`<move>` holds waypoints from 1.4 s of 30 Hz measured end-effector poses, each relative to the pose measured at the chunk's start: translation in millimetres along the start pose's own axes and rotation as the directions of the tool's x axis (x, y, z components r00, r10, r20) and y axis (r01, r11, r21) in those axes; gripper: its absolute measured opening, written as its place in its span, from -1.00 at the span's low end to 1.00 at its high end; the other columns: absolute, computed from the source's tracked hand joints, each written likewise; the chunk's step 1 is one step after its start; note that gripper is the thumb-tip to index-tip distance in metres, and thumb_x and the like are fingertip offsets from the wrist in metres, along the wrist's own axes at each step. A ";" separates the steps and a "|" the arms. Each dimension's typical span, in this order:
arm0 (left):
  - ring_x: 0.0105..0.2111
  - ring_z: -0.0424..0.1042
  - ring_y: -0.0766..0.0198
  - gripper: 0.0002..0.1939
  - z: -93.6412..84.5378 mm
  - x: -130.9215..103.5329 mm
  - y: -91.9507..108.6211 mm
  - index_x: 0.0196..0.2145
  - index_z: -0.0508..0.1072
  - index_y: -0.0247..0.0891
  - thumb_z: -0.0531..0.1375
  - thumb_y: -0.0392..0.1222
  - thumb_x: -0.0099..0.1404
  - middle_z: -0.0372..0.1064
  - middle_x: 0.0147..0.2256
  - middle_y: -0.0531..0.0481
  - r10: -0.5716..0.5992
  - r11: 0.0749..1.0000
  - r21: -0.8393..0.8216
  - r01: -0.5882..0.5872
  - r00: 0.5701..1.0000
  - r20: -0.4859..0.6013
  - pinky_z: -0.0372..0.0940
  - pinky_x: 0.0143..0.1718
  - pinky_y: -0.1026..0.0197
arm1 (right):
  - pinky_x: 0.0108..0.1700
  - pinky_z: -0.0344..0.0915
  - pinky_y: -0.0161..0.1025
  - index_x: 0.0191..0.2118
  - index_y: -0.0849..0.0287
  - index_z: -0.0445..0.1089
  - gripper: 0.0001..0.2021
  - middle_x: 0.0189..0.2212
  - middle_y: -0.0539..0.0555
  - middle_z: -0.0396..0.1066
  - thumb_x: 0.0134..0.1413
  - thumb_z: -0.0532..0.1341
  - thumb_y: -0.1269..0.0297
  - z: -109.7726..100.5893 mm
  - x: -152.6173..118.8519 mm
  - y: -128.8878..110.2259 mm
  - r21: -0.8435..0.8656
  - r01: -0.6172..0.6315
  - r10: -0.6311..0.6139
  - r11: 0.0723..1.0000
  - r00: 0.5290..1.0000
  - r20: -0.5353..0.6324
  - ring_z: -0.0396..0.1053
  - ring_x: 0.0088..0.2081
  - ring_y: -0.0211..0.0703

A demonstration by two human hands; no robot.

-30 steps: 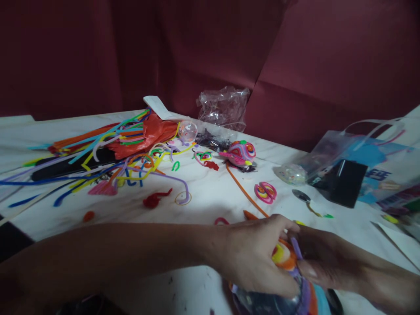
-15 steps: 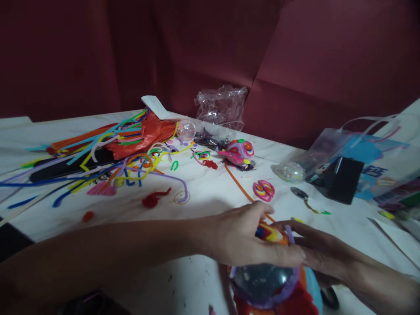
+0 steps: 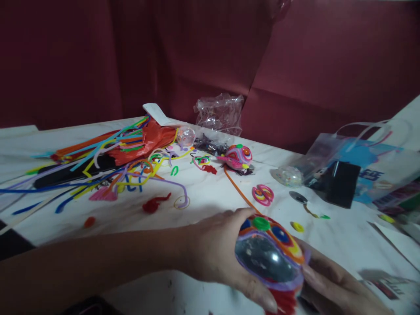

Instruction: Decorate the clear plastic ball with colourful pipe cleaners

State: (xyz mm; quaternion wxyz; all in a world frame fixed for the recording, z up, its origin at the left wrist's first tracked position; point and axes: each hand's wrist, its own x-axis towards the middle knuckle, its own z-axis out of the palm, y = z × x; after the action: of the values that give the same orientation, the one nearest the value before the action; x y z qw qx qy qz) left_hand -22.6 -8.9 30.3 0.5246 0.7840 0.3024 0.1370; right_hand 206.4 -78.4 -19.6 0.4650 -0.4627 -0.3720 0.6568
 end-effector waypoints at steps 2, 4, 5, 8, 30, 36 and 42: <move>0.14 0.10 -0.14 0.13 -2.3 4.0 -0.3 0.24 -0.02 -0.21 0.40 0.03 -0.23 0.09 0.17 -0.25 0.038 0.989 0.148 -0.025 0.995 -0.087 0.09 0.08 -0.12 | -0.05 0.32 -0.28 -0.04 -0.27 0.40 -0.57 -0.01 -0.07 0.35 -0.08 0.44 0.09 1.5 4.5 1.9 -0.064 0.048 -0.048 0.997 0.999 0.001 0.29 0.00 -0.01; 0.18 0.01 -0.16 0.15 -3.9 7.2 -2.7 0.26 -0.08 -0.21 0.38 0.02 -0.21 0.00 0.21 -0.26 0.067 0.973 0.228 -0.041 0.992 -0.109 0.02 0.12 -0.14 | 0.02 0.27 -0.23 0.01 -0.27 0.36 -0.53 0.06 -0.08 0.28 -0.05 0.43 0.11 2.0 9.9 3.7 -0.104 0.099 -0.098 0.990 0.995 0.015 0.21 0.07 0.00; 0.19 -0.01 -0.16 0.14 -4.3 8.2 -4.3 0.27 -0.09 -0.22 0.38 0.02 -0.19 -0.01 0.22 -0.26 0.080 0.968 0.244 -0.052 0.991 -0.104 0.00 0.13 -0.14 | 0.07 0.22 -0.18 0.03 -0.25 0.34 -0.53 0.09 -0.08 0.24 -0.02 0.42 0.12 1.5 12.7 4.6 -0.105 0.126 -0.123 0.986 0.992 0.040 0.15 0.10 0.02; 0.19 0.00 -0.15 0.12 -4.6 9.7 -8.6 0.26 -0.07 -0.26 0.37 0.01 -0.17 0.00 0.21 -0.27 0.106 0.964 0.254 -0.081 0.990 -0.089 -0.01 0.14 -0.10 | 0.17 0.06 -0.10 0.08 -0.21 0.30 -0.55 0.14 -0.08 0.17 0.07 0.37 0.16 -2.4 20.3 5.7 -0.059 0.155 -0.146 0.986 0.980 0.136 0.01 0.17 0.02; -0.06 0.26 -0.06 -0.42 13.2 25.7 2.7 -0.06 0.22 -0.21 0.17 0.10 -0.01 0.24 -0.08 -0.15 0.154 0.893 0.450 -0.028 0.957 -0.246 0.24 -0.10 -0.03 | 0.12 0.13 -0.10 0.10 -0.08 0.25 -0.57 0.11 -0.01 0.20 0.15 0.31 0.12 5.6 26.5 -4.6 -0.155 0.155 -0.130 0.976 0.979 0.160 0.05 0.15 0.05; -0.10 0.28 -0.05 -0.56 11.1 31.8 5.0 -0.18 0.25 -0.25 0.14 0.02 0.00 0.25 -0.15 -0.16 0.143 0.854 0.521 0.002 0.961 -0.238 0.26 -0.14 -0.03 | 0.04 0.21 -0.18 0.12 -0.01 0.17 -0.49 0.04 0.04 0.29 0.12 0.34 0.09 4.8 23.1 -3.4 -0.204 0.126 -0.115 0.971 0.991 0.067 0.13 0.10 0.01; -0.01 0.22 -0.10 -0.41 0.0 32.5 9.4 -0.05 0.21 -0.24 0.20 -0.02 -0.04 0.18 -0.04 -0.19 0.076 0.873 0.487 -0.008 0.990 -0.119 0.24 -0.07 -0.04 | 0.04 0.20 -0.11 0.16 0.08 0.08 -0.44 0.03 0.11 0.29 0.15 0.31 0.08 5.2 24.4 -7.3 -0.211 0.110 -0.099 0.971 0.993 0.061 0.19 0.06 0.07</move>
State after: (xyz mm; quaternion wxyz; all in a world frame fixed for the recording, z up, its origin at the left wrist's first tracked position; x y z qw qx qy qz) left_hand 5.9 8.7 35.5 0.2867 0.8858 0.3444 0.1205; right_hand 200.0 -53.4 -17.7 0.4367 -0.4733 -0.4760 0.5990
